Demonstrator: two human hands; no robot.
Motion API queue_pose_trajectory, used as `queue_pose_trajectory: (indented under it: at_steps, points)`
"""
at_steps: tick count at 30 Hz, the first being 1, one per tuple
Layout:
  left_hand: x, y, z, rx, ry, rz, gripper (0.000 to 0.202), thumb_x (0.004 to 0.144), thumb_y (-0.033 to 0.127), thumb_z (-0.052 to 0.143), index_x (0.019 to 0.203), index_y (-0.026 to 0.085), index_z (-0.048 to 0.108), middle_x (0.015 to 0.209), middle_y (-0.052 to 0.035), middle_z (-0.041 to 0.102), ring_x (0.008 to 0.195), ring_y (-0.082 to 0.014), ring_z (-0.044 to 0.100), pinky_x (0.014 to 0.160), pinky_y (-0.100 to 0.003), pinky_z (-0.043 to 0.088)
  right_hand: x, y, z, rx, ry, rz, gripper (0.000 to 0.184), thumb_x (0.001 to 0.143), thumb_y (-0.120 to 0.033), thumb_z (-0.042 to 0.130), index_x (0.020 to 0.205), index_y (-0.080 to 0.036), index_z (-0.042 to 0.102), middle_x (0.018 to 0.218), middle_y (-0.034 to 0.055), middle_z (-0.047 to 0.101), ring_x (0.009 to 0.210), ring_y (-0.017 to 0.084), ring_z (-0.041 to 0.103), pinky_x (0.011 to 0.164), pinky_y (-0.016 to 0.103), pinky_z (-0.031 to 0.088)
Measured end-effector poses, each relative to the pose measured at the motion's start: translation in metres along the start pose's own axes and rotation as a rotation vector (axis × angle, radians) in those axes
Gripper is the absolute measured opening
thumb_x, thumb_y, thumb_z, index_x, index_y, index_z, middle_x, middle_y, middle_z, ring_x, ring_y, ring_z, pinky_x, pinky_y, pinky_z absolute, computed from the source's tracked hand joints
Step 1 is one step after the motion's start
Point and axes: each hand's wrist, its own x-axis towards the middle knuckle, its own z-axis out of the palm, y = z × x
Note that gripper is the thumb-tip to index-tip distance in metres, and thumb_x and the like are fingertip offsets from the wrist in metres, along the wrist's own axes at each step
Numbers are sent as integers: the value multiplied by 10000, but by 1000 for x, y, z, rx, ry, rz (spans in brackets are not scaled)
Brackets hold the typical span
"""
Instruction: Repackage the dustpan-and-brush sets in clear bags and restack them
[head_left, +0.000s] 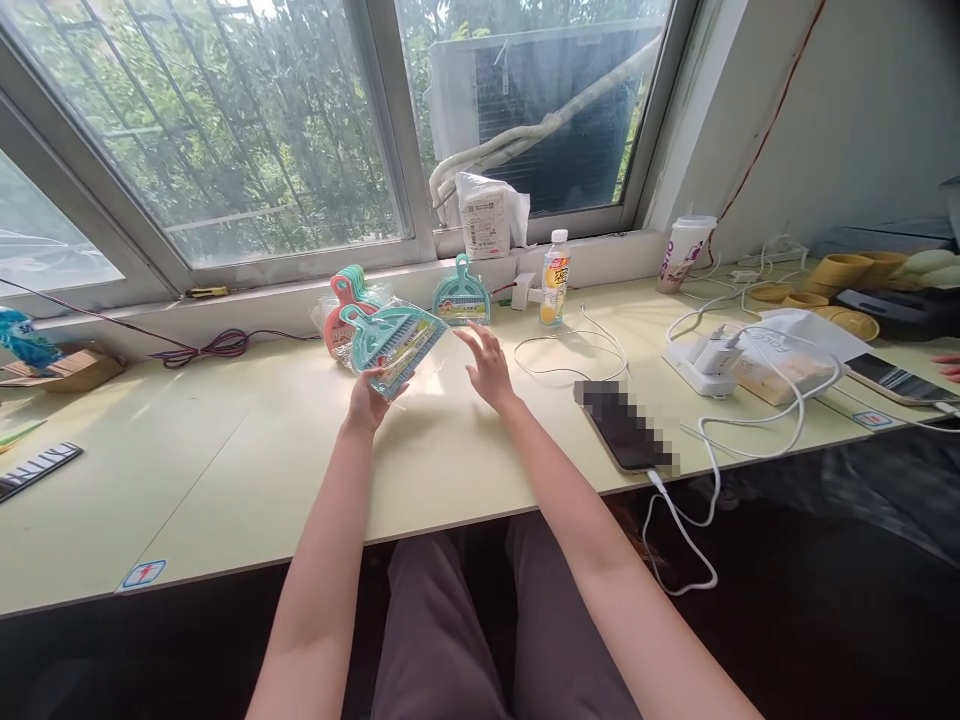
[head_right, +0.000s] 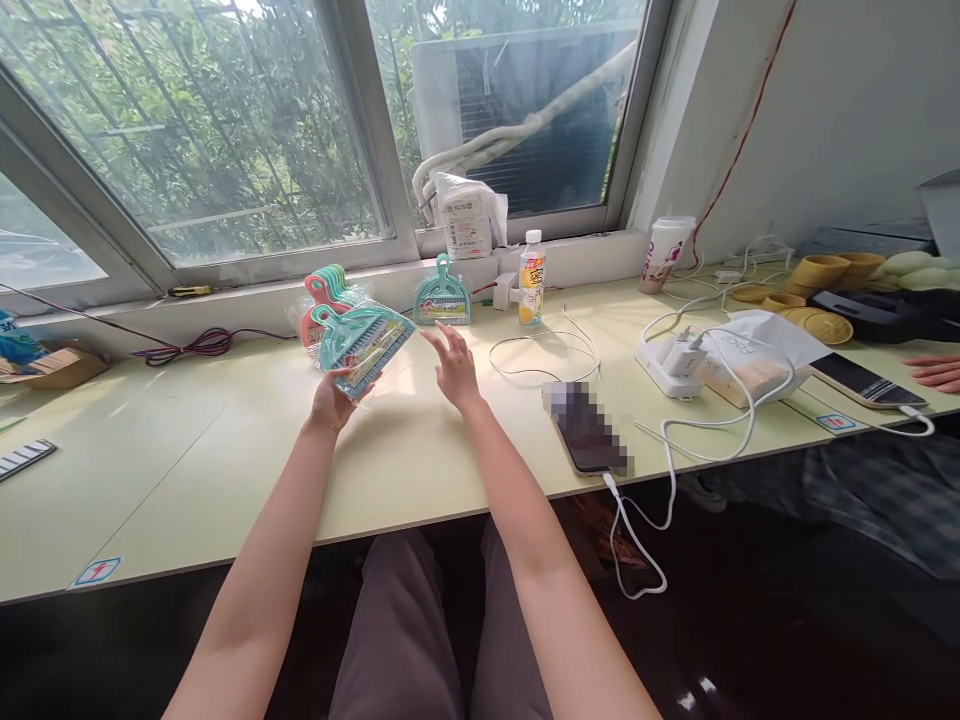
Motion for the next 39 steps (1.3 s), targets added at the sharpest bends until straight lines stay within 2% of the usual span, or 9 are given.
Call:
queue_pose_trajectory:
  at_steps: [5,12,16,20,23,28,30,34,39]
  points:
    - [0,-4,-1,42,-56,-74,554,784,201,506,1324,97,443,1197,-163,644,957,-252,695,714,-327,608,4,6,6,43,63,-15,80,839,-239,655,831,-269,729,1201,24,637,1197,251,507,1001,450,429]
    - [-7,-8,4,263,-272,-262,489,807,199,559,1267,55,481,1057,-183,679,795,-236,715,620,-289,601,5,15,11,170,101,176,80,802,-293,682,754,-229,690,1012,58,651,1049,249,556,971,445,426]
    - [-11,-7,12,319,-351,-216,514,809,228,588,1301,136,470,1186,-150,639,761,-214,713,620,-312,599,2,19,16,198,138,261,88,790,-258,676,862,-209,682,1147,101,574,1136,248,523,1015,428,409]
    - [-11,-7,14,383,-371,-179,531,813,295,608,1310,163,471,1203,-150,628,720,-199,708,591,-299,579,2,23,19,389,24,463,435,771,-269,678,1192,-220,578,1172,89,610,1060,212,588,939,376,467]
    - [-14,-5,17,416,-343,-152,600,824,415,605,1349,175,443,1203,-176,622,728,-213,708,595,-312,575,3,27,19,539,-76,615,416,717,-335,711,1101,-199,624,954,41,688,914,202,636,845,357,507]
    - [-20,-8,29,486,-384,82,871,704,354,752,1447,286,303,1277,-143,577,953,-243,681,735,-343,579,6,30,16,685,126,762,411,670,-378,708,1018,-190,598,856,24,691,814,181,649,722,316,522]
    - [-17,-15,31,575,-321,147,908,652,294,784,1433,282,322,1204,-124,609,885,-216,682,687,-319,574,5,30,14,737,151,783,429,650,-387,716,1002,-191,568,860,30,688,796,181,648,704,311,516]
    - [3,-30,21,655,-43,251,460,815,379,596,1212,157,531,1018,-111,649,700,-159,644,601,-304,545,2,27,18,803,74,694,466,593,-448,749,911,-207,510,812,21,680,723,180,634,691,325,499]
    - [29,-23,-11,734,167,283,273,832,334,550,1030,156,608,992,-115,659,890,-228,631,665,-319,525,13,23,46,649,-3,542,443,588,-490,725,805,-223,446,773,26,664,684,192,610,638,315,469]
